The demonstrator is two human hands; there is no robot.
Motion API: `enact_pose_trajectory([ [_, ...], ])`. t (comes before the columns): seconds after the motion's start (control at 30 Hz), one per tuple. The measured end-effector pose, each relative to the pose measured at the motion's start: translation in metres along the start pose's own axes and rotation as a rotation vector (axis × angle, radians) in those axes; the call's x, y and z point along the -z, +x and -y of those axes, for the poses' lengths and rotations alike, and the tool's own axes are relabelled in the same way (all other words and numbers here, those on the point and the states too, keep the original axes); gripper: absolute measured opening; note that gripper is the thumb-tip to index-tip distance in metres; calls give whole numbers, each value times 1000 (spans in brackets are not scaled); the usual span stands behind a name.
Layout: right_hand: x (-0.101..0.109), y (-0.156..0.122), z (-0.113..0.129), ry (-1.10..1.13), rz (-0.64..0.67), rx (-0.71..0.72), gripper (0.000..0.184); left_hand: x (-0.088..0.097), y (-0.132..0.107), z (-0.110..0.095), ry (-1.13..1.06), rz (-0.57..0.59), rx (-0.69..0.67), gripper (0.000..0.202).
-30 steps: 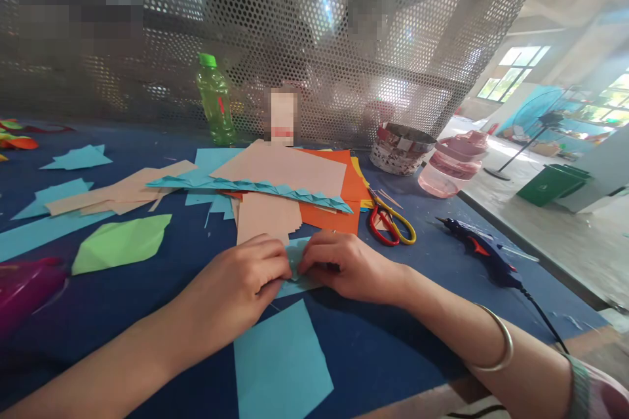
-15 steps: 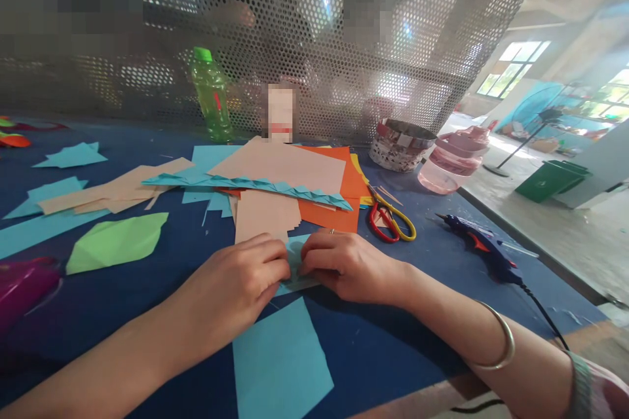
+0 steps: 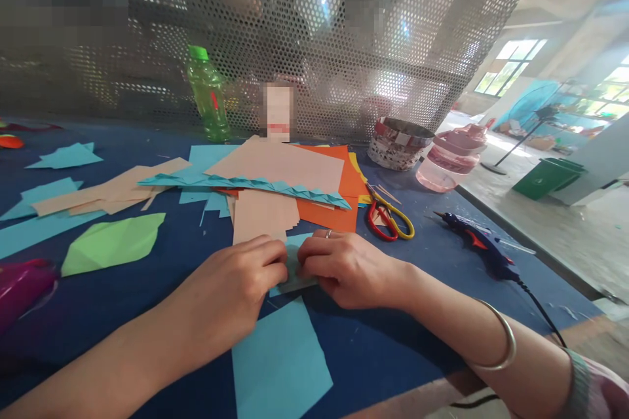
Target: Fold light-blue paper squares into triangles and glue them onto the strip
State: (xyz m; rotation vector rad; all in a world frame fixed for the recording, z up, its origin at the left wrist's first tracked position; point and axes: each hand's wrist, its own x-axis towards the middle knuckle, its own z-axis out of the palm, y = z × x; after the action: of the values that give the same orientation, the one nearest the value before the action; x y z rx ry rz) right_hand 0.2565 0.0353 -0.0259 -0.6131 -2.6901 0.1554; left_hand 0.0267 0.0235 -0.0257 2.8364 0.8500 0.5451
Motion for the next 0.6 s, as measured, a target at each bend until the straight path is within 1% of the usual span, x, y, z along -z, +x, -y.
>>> enact_pose_trajectory([
  [0.17, -3, -1, 0, -71, 11, 8, 30, 0, 0, -1, 89, -7, -10, 41],
  [0.27, -8, -3, 1, -125, -2, 23, 27, -1, 0, -1, 114, 2, -21, 39],
  [0.4, -13, -3, 3, -136, -48, 46, 27, -4, -1, -1, 109, 13, 19, 35],
  [0.47, -14, -2, 5, -154, -55, 41, 28, -6, -2, -2, 106, 13, 23, 33],
  [0.6, -12, 0, 10, -216, -56, 12, 25, -6, -4, -5, 120, -5, 30, 31],
])
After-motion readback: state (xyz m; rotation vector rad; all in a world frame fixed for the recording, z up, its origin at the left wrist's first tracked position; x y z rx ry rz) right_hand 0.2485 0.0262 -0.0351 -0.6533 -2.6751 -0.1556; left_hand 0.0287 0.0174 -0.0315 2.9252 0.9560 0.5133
